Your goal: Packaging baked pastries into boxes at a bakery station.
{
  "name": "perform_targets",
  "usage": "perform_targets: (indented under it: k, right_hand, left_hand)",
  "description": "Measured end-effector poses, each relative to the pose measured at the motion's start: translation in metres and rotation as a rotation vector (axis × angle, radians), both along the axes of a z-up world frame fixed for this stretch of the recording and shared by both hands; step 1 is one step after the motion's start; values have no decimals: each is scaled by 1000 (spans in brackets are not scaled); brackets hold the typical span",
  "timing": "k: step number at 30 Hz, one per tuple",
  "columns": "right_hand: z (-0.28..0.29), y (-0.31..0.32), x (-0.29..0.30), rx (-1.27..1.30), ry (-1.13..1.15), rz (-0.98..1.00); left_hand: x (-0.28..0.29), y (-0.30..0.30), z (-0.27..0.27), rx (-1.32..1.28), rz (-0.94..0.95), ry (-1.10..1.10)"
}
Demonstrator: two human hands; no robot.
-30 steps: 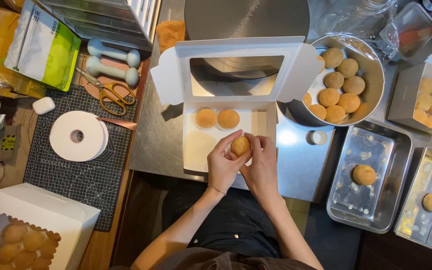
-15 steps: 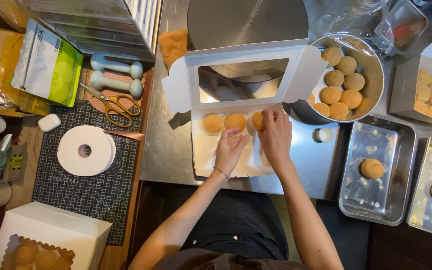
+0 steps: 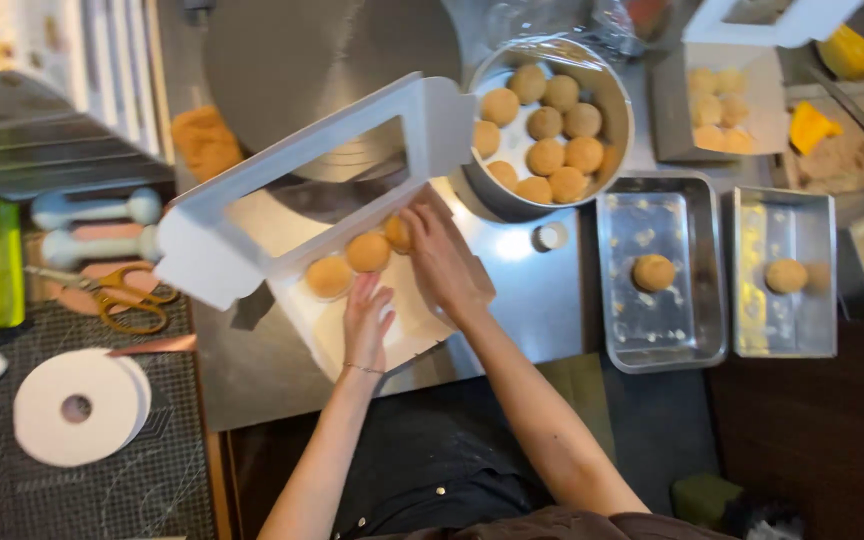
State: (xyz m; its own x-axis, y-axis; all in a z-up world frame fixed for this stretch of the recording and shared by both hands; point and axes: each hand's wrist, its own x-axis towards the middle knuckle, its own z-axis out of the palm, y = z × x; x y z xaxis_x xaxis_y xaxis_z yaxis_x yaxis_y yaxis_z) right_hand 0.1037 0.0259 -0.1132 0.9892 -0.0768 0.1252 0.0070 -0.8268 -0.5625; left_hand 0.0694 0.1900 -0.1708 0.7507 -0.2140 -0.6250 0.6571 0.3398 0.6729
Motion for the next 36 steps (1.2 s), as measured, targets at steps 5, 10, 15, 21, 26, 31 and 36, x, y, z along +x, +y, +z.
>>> perform_targets:
  k: [5, 10, 15, 21, 26, 31, 36]
  right_hand:
    - [68, -28, -33, 46, -23, 24]
    - [96, -117, -130, 117, -300, -27]
    - [96, -237, -176, 118, -311, -382]
    - [113, -318, -107, 108, -250, -435]
    - [59, -314, 7, 89, -218, -131]
    - [-3, -279, 81, -440, -14, -61]
    - [-9, -260, 91, -637, 193, -90]
  left_hand:
    - [-8, 1, 12, 0, 29, 28]
    - [-36, -70, 95, 188, 120, -542]
    - [-8, -221, 85, 455, -380, -700]
    - [12, -302, 38, 1030, -246, -954]
    - [6, -307, 26, 978, -185, -640]
    - [-3, -301, 21, 1003, -200, -772]
    - [-9, -296, 10, 1045, -193, -812]
